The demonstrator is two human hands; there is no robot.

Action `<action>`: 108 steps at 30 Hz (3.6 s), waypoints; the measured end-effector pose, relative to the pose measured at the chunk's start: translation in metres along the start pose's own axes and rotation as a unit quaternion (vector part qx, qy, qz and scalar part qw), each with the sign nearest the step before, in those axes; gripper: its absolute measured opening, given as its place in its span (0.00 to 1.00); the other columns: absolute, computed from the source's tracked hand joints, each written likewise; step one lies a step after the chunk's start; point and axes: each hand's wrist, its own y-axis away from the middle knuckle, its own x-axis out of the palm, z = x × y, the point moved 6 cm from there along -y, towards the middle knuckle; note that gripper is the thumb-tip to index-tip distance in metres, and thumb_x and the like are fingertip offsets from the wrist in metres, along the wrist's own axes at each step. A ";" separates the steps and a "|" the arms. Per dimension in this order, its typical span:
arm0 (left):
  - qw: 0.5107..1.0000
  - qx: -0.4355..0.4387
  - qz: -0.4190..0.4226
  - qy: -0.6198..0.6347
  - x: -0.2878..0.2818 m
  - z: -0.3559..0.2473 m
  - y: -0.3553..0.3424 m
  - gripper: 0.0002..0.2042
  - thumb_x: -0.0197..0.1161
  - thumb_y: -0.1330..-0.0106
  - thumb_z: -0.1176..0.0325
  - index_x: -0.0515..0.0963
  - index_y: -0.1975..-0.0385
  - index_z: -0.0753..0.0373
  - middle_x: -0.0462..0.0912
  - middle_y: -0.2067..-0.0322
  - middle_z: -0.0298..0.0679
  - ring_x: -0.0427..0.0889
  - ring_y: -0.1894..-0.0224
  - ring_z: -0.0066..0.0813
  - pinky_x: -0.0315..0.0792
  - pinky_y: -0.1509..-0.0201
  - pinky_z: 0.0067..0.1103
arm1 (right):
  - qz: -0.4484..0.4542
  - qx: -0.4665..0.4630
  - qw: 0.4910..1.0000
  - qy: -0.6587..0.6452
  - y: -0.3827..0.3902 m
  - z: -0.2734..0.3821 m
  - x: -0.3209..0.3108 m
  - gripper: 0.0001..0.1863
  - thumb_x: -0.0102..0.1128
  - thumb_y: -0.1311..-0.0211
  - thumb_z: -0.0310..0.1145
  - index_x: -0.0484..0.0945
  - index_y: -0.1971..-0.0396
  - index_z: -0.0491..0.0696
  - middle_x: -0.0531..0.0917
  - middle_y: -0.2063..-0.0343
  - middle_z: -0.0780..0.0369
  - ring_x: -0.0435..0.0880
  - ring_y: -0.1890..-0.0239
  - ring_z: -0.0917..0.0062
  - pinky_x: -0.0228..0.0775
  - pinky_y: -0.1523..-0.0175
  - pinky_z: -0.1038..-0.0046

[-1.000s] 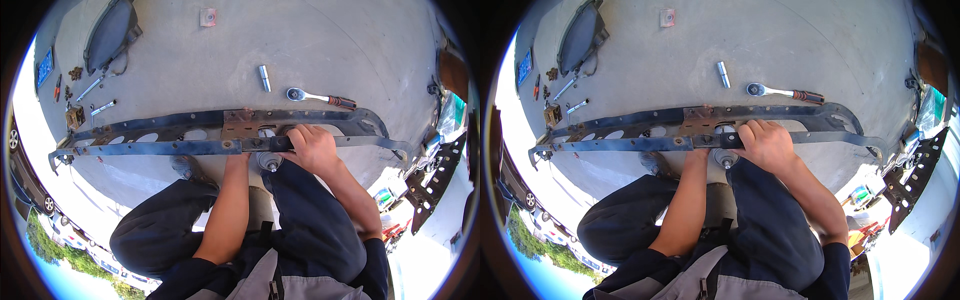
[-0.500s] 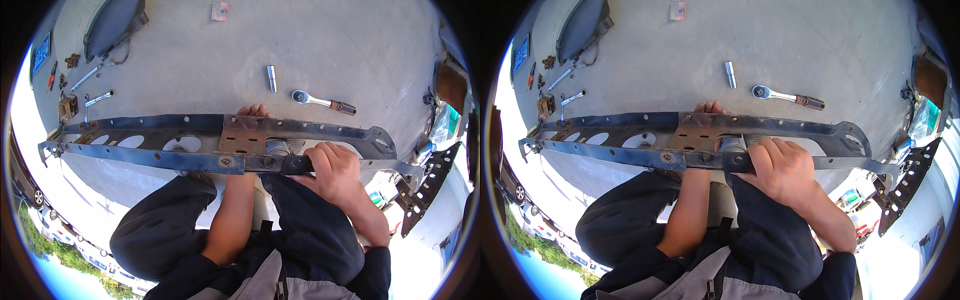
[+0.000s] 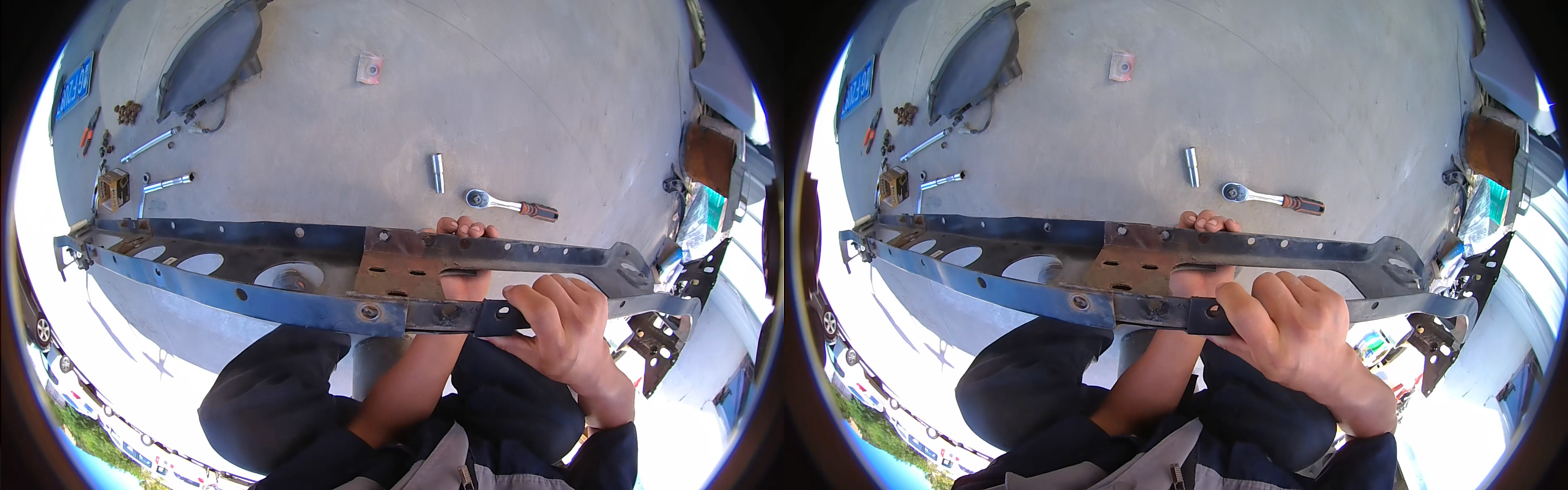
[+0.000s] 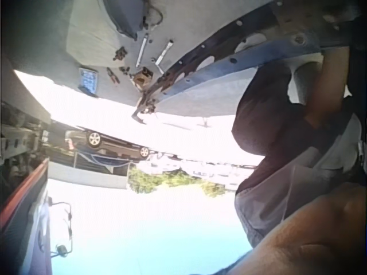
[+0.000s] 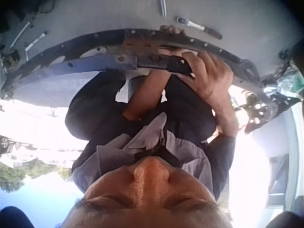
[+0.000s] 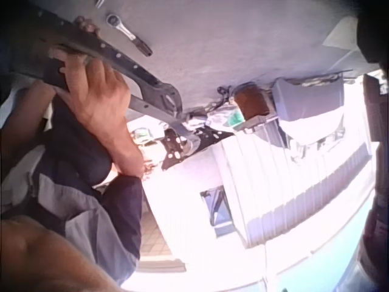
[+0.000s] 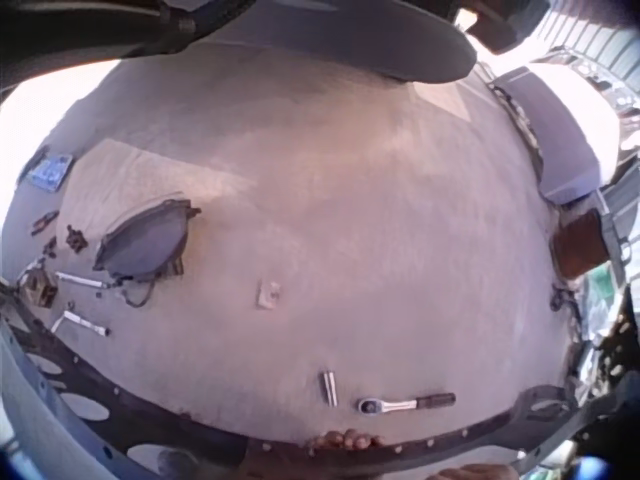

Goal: The person aligns two metal bracket components on the ground and fastens them together using a ratchet, a socket, and a wrench with several bolts.

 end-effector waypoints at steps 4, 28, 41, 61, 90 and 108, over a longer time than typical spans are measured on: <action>0.999 0.026 0.040 -0.013 -0.001 0.000 -0.004 0.08 0.53 0.27 0.64 0.77 0.64 0.59 0.75 0.68 0.35 0.76 0.62 0.29 0.70 0.46 0.31 | 0.004 0.002 1.000 0.000 0.002 0.002 0.004 0.26 0.76 0.53 0.44 0.76 0.58 0.45 0.66 0.82 0.66 0.71 0.82 0.77 0.63 0.79 0.75; 0.981 0.074 -0.137 -0.115 -0.043 -0.025 -0.005 0.11 0.52 0.25 0.62 0.76 0.52 0.61 0.77 0.64 0.38 0.80 0.51 0.39 0.69 0.35 0.39 | 0.028 0.012 1.000 -0.006 -0.001 -0.018 0.021 0.28 0.74 0.57 0.46 0.75 0.58 0.48 0.67 0.81 0.67 0.74 0.81 0.75 0.65 0.77 0.72; 0.578 0.476 -0.248 -0.614 -0.025 -0.270 0.060 0.14 0.62 0.31 0.67 0.71 0.49 0.62 0.75 0.52 0.41 0.80 0.56 0.32 0.76 0.54 0.28 | -0.035 0.034 0.999 -0.005 0.006 -0.053 0.075 0.29 0.81 0.60 0.42 0.75 0.58 0.50 0.81 0.76 0.64 0.81 0.75 0.68 0.72 0.68 0.68; 0.156 0.247 -0.359 -0.887 -0.019 -0.341 0.080 0.15 0.66 0.40 0.70 0.71 0.55 0.61 0.77 0.58 0.43 0.81 0.58 0.46 0.74 0.54 0.39 | 0.010 0.064 0.998 -0.014 0.026 -0.082 0.139 0.28 0.79 0.56 0.41 0.74 0.57 0.48 0.84 0.69 0.61 0.85 0.66 0.65 0.75 0.64 0.65; 0.037 0.195 0.093 -0.976 0.148 -0.129 0.019 0.14 0.61 0.31 0.67 0.73 0.48 0.58 0.86 0.64 0.41 0.83 0.62 0.44 0.74 0.55 0.35 | -0.098 0.012 0.995 0.013 0.039 -0.089 0.135 0.27 0.75 0.55 0.51 0.72 0.68 0.48 0.79 0.75 0.62 0.81 0.72 0.68 0.73 0.66 0.68; 0.017 0.170 0.217 -0.961 0.160 -0.125 0.018 0.10 0.54 0.28 0.66 0.79 0.51 0.50 0.84 0.66 0.37 0.83 0.67 0.43 0.76 0.61 0.34 | -0.125 0.131 0.979 0.089 0.110 -0.101 0.081 0.31 0.77 0.54 0.39 0.75 0.48 0.50 0.78 0.51 0.62 0.75 0.42 0.65 0.63 0.35 0.62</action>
